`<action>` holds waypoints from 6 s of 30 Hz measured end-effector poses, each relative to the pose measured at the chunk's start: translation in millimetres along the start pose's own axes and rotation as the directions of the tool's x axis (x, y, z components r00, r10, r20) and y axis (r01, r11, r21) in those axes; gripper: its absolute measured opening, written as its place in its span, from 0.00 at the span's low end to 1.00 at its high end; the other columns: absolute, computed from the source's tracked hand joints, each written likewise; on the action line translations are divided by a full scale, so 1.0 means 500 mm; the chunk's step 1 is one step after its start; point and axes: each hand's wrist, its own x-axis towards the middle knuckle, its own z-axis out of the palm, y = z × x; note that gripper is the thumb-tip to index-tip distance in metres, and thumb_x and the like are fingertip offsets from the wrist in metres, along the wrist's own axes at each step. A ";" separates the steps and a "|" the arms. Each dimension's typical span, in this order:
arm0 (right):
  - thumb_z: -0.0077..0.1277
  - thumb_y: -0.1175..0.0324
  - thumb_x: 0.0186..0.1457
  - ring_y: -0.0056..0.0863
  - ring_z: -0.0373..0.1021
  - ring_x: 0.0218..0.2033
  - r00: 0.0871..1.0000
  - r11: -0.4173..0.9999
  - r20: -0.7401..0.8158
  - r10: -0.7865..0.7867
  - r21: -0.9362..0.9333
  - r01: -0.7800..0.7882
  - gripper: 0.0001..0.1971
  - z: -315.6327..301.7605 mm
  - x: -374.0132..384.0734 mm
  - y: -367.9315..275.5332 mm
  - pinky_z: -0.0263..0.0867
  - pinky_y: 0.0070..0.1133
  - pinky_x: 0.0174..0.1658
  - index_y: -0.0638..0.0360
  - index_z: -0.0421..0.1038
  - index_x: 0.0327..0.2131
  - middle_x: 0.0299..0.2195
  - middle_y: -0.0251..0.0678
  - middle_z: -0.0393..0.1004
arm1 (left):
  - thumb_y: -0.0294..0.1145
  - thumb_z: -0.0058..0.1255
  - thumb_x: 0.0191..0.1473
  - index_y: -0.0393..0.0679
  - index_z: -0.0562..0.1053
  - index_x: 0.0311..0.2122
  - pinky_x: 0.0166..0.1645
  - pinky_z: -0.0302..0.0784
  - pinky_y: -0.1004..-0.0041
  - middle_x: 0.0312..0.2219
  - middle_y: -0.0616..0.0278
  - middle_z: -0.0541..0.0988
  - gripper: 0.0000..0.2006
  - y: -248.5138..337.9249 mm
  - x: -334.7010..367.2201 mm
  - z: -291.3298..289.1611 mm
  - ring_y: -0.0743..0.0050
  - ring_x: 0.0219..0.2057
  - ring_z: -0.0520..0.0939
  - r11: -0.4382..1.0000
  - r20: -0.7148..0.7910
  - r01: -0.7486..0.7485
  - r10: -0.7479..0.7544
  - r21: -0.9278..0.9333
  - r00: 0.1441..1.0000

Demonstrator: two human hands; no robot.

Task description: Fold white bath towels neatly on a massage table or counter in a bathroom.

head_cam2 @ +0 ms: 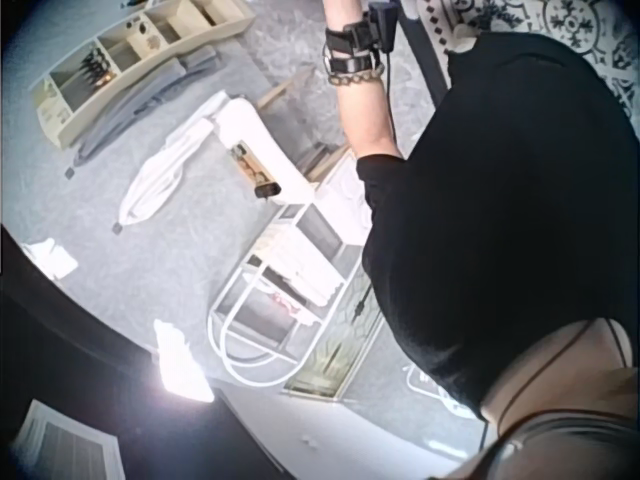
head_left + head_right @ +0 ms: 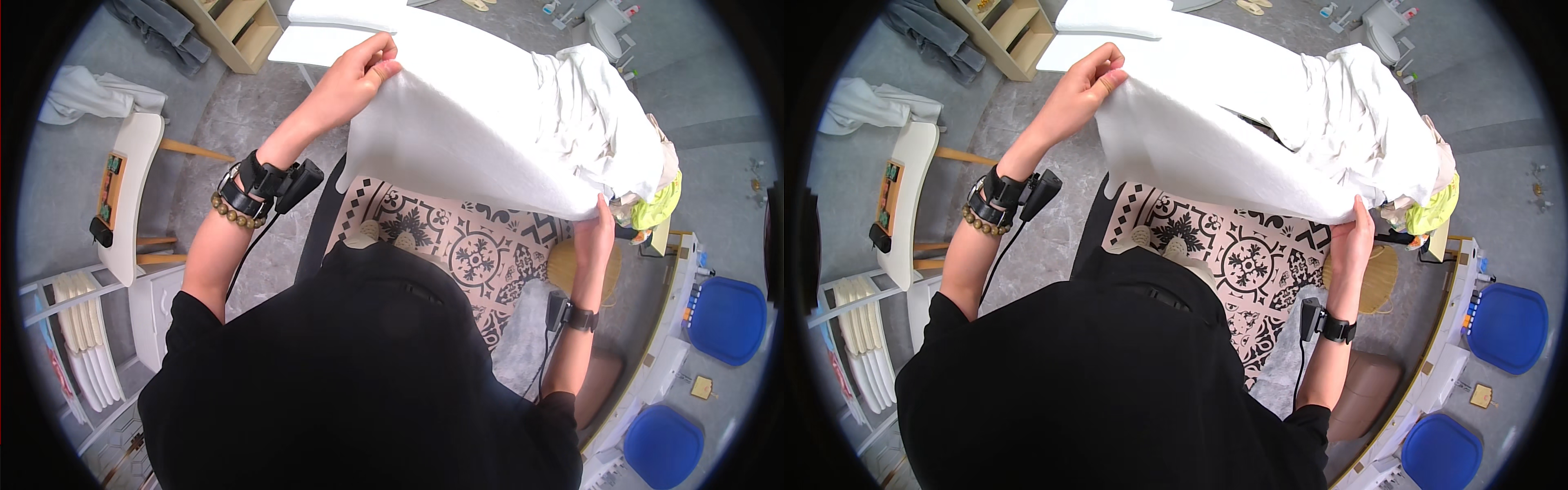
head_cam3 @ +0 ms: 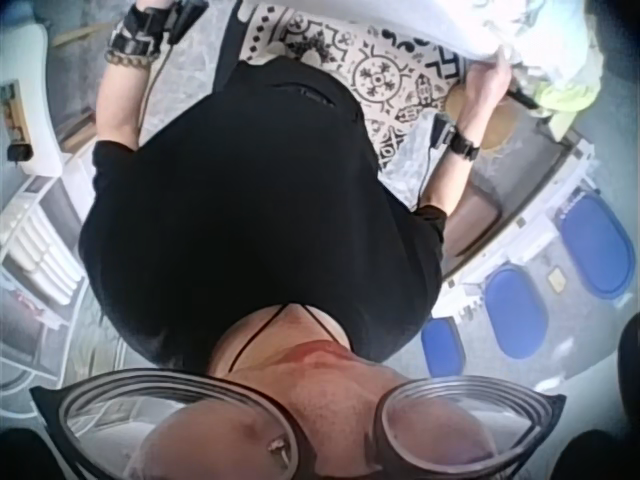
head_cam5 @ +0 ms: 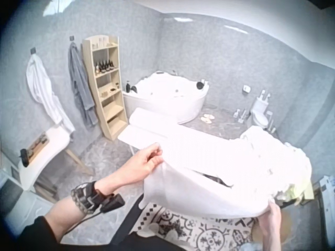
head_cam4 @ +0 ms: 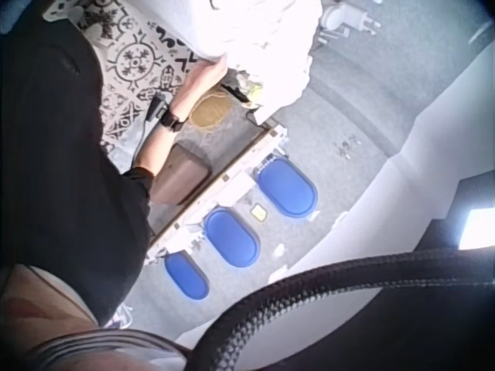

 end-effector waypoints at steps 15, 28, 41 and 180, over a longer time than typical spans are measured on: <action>0.45 0.67 0.63 0.28 0.72 0.44 0.996 0.999 0.086 0.008 -0.035 -0.005 0.14 0.008 0.023 -0.003 0.69 0.26 0.49 0.70 0.70 0.45 0.43 0.42 0.75 | 0.30 0.43 0.61 0.44 0.61 0.34 0.30 0.59 0.76 0.20 0.67 0.62 0.06 -0.015 -0.024 -0.036 0.81 0.24 0.62 0.983 -0.098 0.015 0.002 0.181 0.995; 0.41 0.68 0.63 0.32 0.65 0.54 0.993 0.998 0.112 -0.024 0.061 0.017 0.19 0.057 -0.027 -0.033 0.60 0.32 0.58 0.68 0.60 0.54 0.53 0.41 0.67 | 0.39 0.45 0.62 0.49 0.64 0.33 0.23 0.46 0.82 0.15 0.81 0.58 0.08 -0.033 -0.025 -0.038 0.93 0.19 0.54 0.992 -0.013 0.096 -0.097 -0.087 0.995; 0.49 0.78 0.56 0.26 0.69 0.46 0.996 0.984 0.082 -0.042 -0.167 0.055 0.17 0.080 -0.063 0.176 0.64 0.25 0.52 0.66 0.65 0.50 0.46 0.38 0.72 | 0.38 0.47 0.62 0.47 0.67 0.35 0.22 0.45 0.84 0.16 0.84 0.58 0.08 -0.022 -0.022 -0.057 0.97 0.18 0.53 0.963 -0.053 0.016 -0.031 -0.270 0.998; 0.55 0.68 0.42 0.47 0.58 0.58 0.661 0.222 0.741 0.114 -0.668 0.710 0.31 0.408 1.229 0.412 0.51 0.39 0.61 0.59 0.62 0.53 0.51 0.47 0.67 | 0.20 0.48 0.45 0.33 0.75 0.37 0.41 0.71 0.74 0.32 0.57 0.79 0.11 -0.819 0.847 0.240 0.76 0.35 0.77 0.868 0.252 0.492 -0.462 -0.065 0.850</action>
